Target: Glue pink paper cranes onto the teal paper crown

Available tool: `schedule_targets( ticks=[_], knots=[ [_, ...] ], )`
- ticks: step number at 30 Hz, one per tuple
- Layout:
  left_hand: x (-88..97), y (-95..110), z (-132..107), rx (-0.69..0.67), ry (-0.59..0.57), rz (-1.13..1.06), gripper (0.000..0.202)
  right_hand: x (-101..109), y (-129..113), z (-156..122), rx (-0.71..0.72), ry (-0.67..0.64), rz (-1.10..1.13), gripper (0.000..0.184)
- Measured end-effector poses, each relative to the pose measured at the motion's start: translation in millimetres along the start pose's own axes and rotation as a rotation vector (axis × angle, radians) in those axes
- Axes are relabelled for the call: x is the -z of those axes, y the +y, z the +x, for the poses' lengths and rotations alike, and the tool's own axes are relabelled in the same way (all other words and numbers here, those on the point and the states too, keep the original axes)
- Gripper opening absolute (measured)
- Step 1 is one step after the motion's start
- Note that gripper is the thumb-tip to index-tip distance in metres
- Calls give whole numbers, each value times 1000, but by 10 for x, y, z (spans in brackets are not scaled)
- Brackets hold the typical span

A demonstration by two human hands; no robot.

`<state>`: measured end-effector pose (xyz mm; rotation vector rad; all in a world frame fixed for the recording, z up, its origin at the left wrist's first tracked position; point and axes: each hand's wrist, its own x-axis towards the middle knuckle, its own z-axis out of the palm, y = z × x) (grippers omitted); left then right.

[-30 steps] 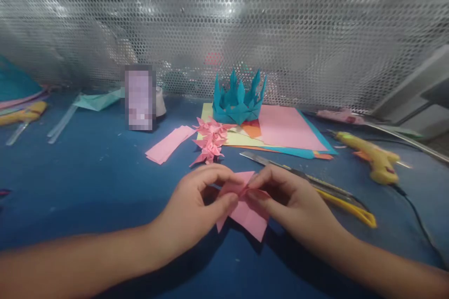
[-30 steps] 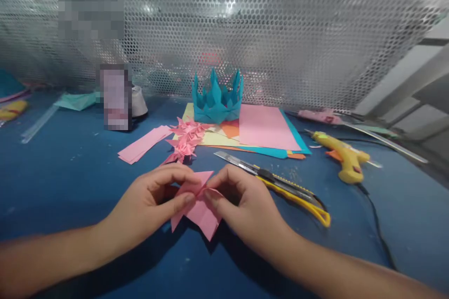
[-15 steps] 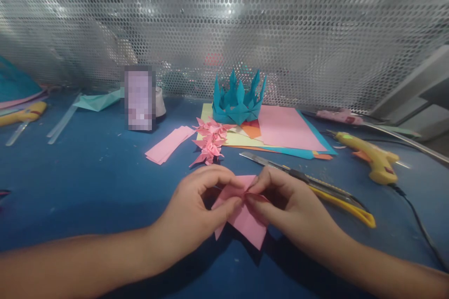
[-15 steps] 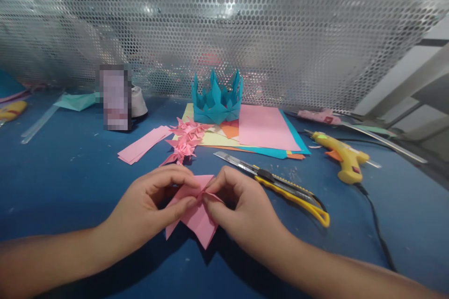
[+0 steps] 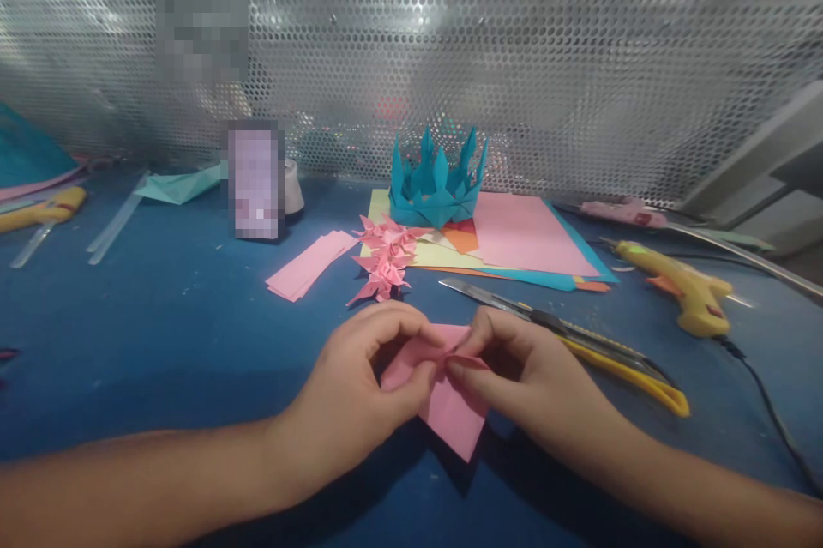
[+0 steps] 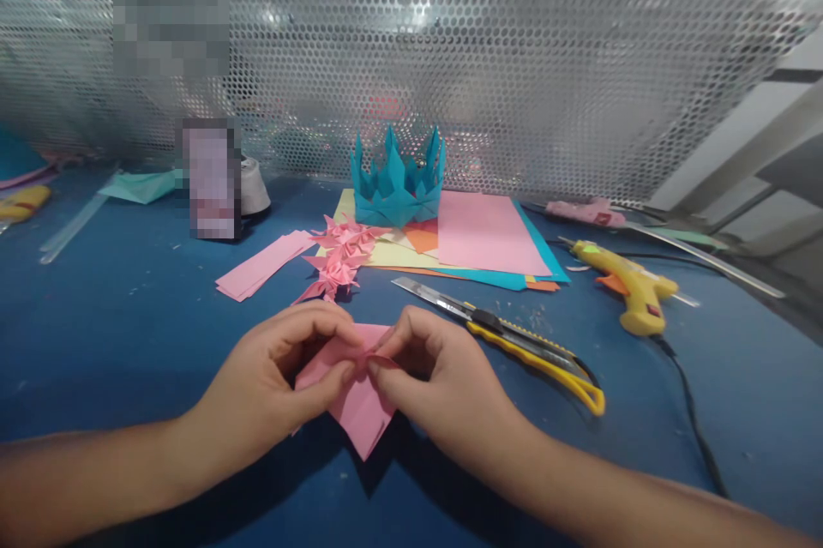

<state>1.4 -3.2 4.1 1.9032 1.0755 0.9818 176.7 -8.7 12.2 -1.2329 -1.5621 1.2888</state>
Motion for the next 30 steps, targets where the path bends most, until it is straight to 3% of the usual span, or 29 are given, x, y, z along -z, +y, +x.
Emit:
schedule_targets(
  ticks=[14,23,30],
  knots=[
    [-29,20,-12,16,-29,-22,13,-2,-2,-15,-47,-31,64,19],
    [-41,-23,-19,112,-113,-132,10,-5,38,-56,95,-8,-78,16],
    [-72,-51,-32,283,-189,-350,40,-5,82,-94,246,17,-170,25]
  ],
)
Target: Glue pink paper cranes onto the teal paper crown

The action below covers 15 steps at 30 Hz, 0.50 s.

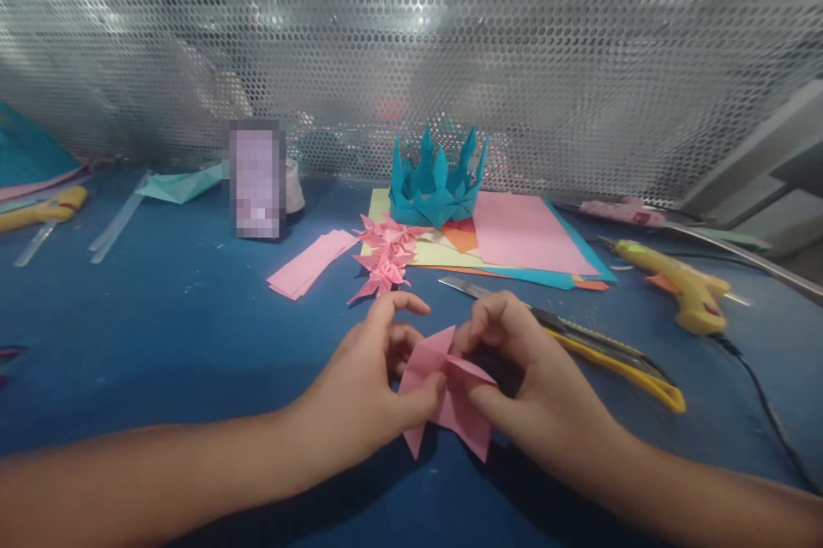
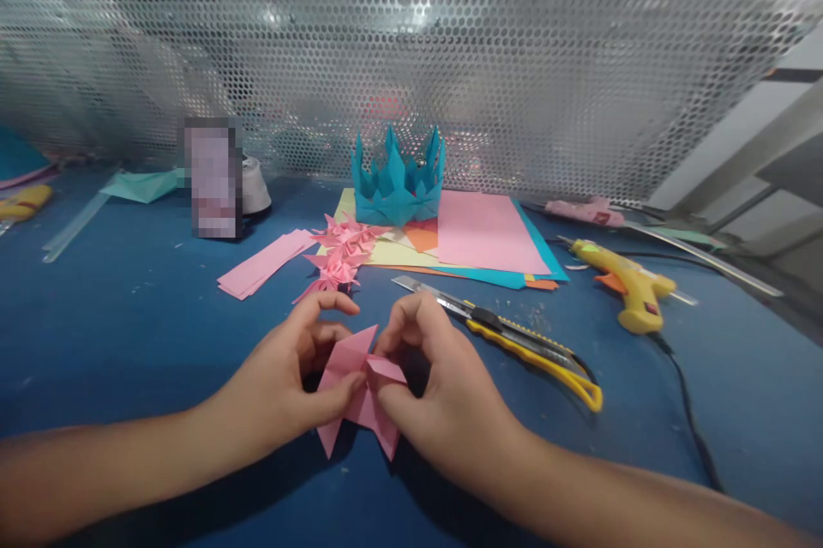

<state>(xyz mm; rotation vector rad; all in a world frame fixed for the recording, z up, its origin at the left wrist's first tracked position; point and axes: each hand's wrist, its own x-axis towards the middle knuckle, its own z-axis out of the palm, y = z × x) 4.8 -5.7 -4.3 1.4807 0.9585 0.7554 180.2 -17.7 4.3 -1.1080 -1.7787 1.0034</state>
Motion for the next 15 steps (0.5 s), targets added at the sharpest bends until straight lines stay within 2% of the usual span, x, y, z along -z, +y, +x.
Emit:
schedule_targets(
  ticks=[5,12,15],
  knots=[
    [-4,-9,-9,-17,22,72,32,8,3,5,46,-4,-74,26],
    [-4,2,-18,-40,13,109,33,4,8,15,37,2,-92,23],
    [13,6,-2,-27,-3,204,16,13,5,8,59,25,-125,21]
  ],
)
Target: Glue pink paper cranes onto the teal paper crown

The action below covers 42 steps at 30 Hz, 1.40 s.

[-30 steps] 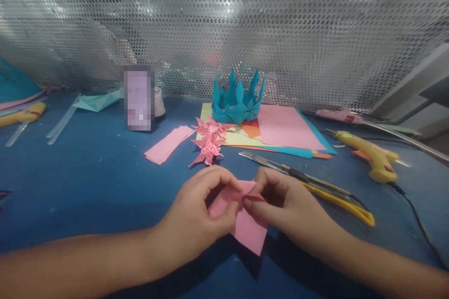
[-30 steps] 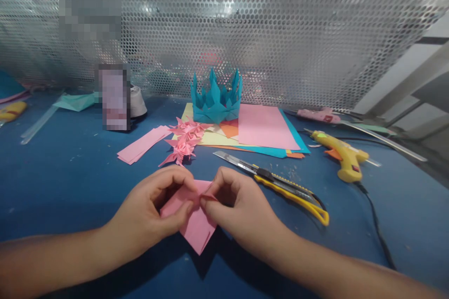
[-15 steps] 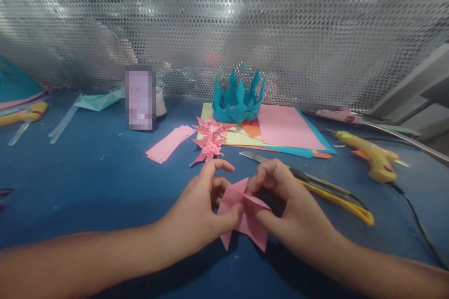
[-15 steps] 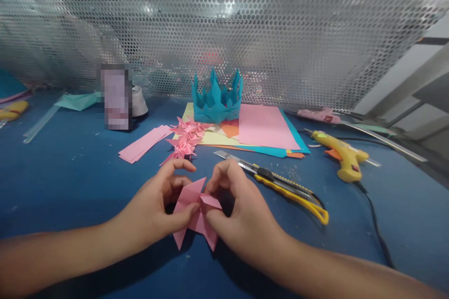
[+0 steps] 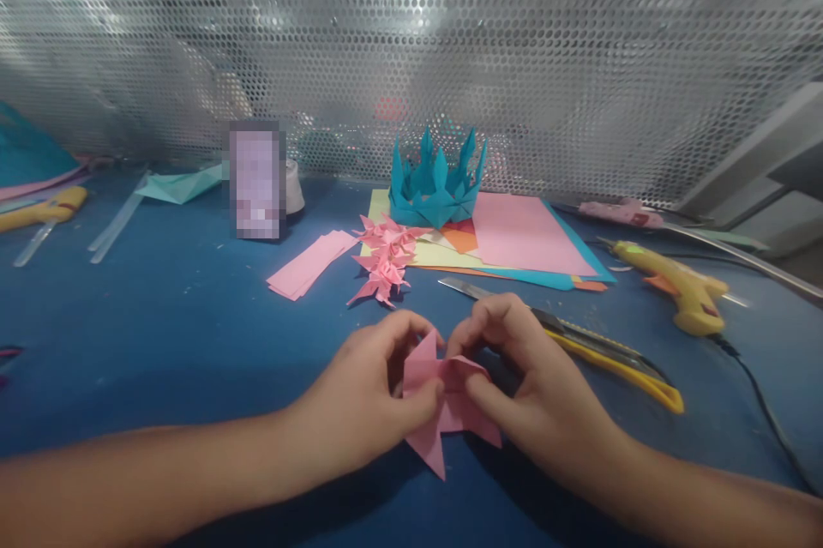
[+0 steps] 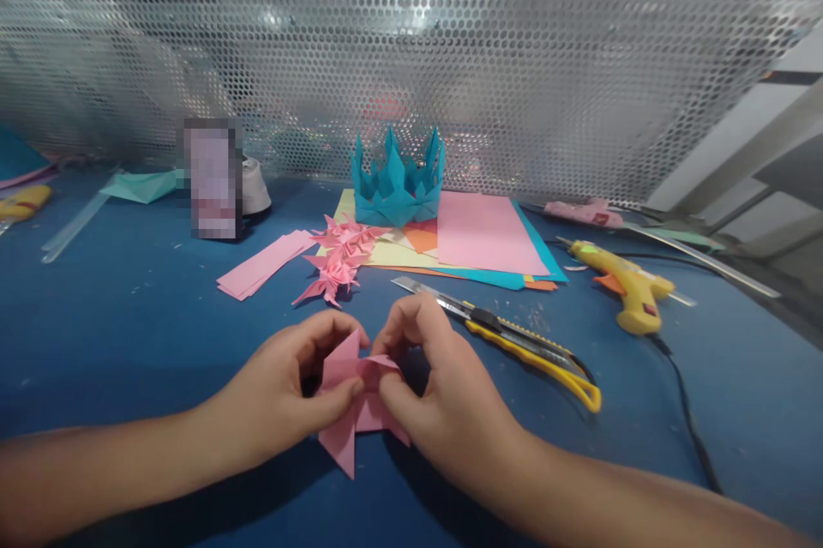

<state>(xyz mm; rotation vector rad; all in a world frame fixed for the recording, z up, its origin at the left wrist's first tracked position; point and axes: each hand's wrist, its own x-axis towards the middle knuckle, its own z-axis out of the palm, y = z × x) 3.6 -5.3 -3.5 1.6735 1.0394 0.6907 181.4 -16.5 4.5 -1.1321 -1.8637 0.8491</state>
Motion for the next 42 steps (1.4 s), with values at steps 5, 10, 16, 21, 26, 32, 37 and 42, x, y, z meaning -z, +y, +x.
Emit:
schedule_targets(
  ticks=[5,10,16,21,26,32,37,42],
  knots=[
    [35,0,37,73,-2,-7,24,27,-8,-4,80,42,-5,22],
    [37,6,67,111,36,-300,23,98,-25,-5,343,102,-347,22],
    [46,-17,68,110,7,-382,28,149,45,11,397,126,-686,30],
    [66,-22,70,56,70,-322,28,189,94,62,382,124,-714,31],
    [62,-13,68,103,49,-368,27,202,54,88,347,135,-629,3],
    [59,-25,64,82,72,-367,28,192,48,63,440,136,-682,10],
    [61,-28,65,73,69,-352,26,170,32,7,555,183,-794,10],
    [64,7,79,95,57,-359,23,147,-13,-37,754,202,-826,17]
  ],
)
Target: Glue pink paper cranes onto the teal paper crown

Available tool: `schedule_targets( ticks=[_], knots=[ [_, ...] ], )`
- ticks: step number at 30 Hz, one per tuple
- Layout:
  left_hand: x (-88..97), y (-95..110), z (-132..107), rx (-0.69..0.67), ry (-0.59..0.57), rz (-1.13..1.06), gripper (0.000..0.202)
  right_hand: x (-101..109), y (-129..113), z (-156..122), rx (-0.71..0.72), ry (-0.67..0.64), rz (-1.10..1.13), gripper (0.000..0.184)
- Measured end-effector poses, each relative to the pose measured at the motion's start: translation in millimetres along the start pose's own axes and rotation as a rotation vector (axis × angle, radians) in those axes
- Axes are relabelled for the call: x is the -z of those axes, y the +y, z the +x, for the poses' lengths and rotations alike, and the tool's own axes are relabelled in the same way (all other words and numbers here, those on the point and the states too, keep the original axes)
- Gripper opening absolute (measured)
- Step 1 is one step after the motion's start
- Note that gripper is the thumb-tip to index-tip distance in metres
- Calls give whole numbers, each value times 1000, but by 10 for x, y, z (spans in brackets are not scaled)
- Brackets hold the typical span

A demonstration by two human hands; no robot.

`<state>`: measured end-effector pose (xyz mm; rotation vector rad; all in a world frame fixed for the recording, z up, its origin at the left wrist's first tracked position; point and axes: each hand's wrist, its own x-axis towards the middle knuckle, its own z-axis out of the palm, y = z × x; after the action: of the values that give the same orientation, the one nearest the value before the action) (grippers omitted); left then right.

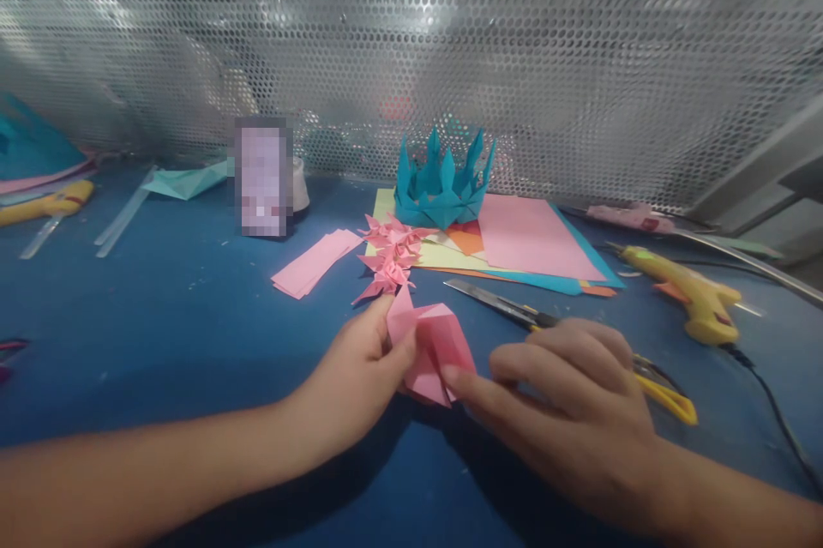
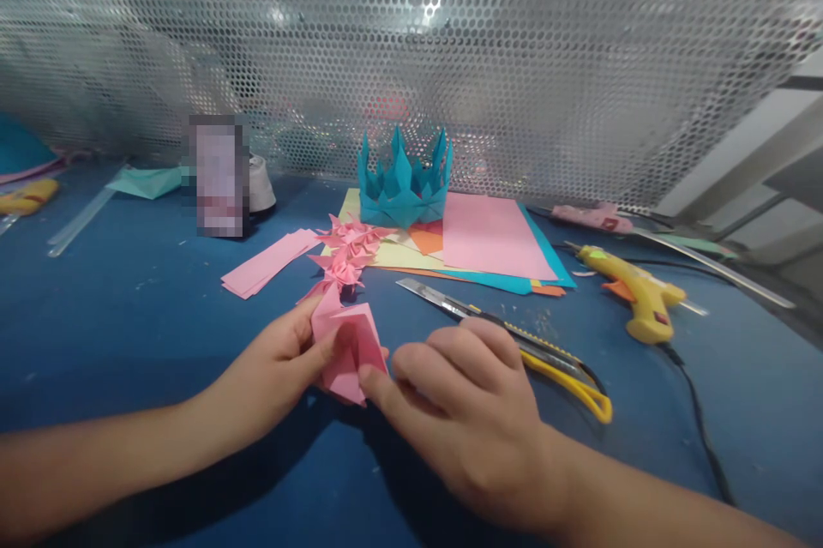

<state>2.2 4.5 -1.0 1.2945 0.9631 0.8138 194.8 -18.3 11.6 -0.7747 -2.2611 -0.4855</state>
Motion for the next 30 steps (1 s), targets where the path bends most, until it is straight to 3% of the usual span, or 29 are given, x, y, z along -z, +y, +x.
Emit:
schedule_targets(
  ticks=[11,25,30],
  knots=[
    [-3,33,0,14,7,67,20,17,-6,-9,147,-86,9,21],
    [20,41,1,39,-106,-42,22,-53,5,-27,95,-186,165,25],
    [21,39,9,27,-113,-10,24,-76,-9,0,11,-191,291,26]
  ],
)
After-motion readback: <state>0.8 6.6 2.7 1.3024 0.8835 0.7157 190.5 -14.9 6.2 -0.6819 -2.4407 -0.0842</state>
